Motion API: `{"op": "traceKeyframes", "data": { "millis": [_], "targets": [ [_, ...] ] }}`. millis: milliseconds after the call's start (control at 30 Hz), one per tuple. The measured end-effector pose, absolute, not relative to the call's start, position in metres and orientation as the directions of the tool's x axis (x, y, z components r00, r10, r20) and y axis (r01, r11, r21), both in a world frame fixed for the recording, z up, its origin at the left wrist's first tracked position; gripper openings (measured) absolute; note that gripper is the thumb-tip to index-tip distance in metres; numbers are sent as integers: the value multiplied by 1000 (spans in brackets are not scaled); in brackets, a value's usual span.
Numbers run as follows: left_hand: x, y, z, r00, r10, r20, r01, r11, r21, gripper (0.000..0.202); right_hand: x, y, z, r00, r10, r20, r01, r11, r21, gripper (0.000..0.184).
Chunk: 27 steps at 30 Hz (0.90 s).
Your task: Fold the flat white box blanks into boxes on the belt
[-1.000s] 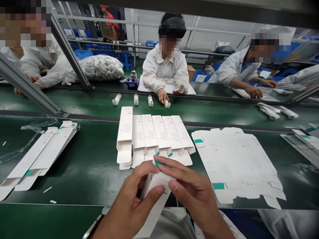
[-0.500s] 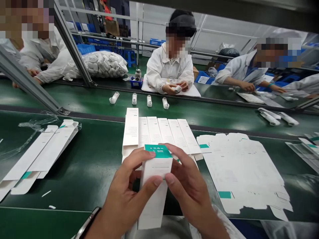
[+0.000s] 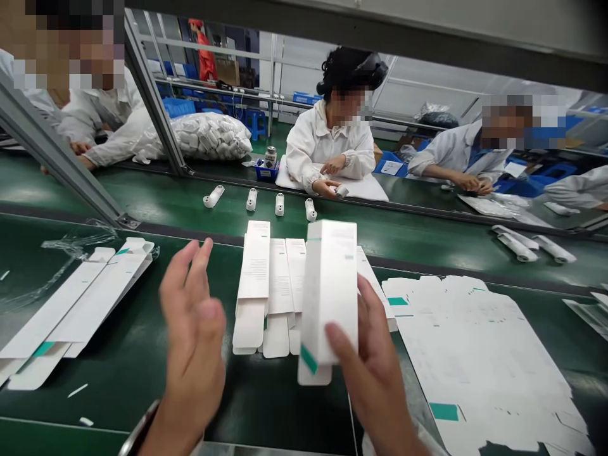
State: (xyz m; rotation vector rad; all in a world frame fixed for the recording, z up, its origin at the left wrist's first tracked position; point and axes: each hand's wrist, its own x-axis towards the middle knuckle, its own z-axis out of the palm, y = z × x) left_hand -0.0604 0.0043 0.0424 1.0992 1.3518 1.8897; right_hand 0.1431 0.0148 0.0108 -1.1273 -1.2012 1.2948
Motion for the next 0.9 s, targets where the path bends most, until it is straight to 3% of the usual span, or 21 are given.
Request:
{"op": "traceKeyframes", "data": {
  "millis": [100, 200, 300, 400, 467, 500, 600, 667, 767, 900],
  "targets": [
    [-69, 22, 30, -421, 907, -28, -113, -22, 993, 80, 127, 55, 14, -53, 996, -70, -126, -76, -989, 71],
    [-67, 26, 23, -360, 927, -107, -154, 55, 987, 87, 106, 72, 16, -186, 979, -80, -126, -104, -987, 77],
    [-67, 22, 21, -380, 923, -65, -110, 25, 994, 86, 117, 63, 19, -141, 988, -61, 10, -61, -998, 78],
    [-75, 19, 17, -417, 908, -46, -84, 11, 996, 85, 180, 53, 19, 128, 991, 44, 297, 4, -955, 62],
    [-79, 17, 14, -453, 891, -13, -82, -28, 996, 81, 237, 54, 10, 323, 932, 167, 560, -45, -827, 62],
    [-79, 16, 14, -475, 880, 21, -81, -67, 994, 76, 265, 56, 2, 380, 905, 192, 699, -146, -700, 66],
    [-70, 7, 22, -553, 804, 219, -25, -279, 960, 56, 325, 57, -30, 526, 844, 102, 762, -414, -499, 91],
    [-60, -1, 32, -577, 739, 348, 41, -400, 916, 49, 342, 56, -50, 571, 819, 63, 762, -500, -412, 100],
    [-48, -13, 42, -536, 717, 445, 91, -476, 875, 43, 349, 57, -66, 577, 815, 62, 781, -527, -335, 93],
    [-38, -22, 45, -450, 753, 480, 78, -502, 861, 37, 365, 65, -61, 573, 816, 75, 783, -519, -343, 75]
  ]
}}
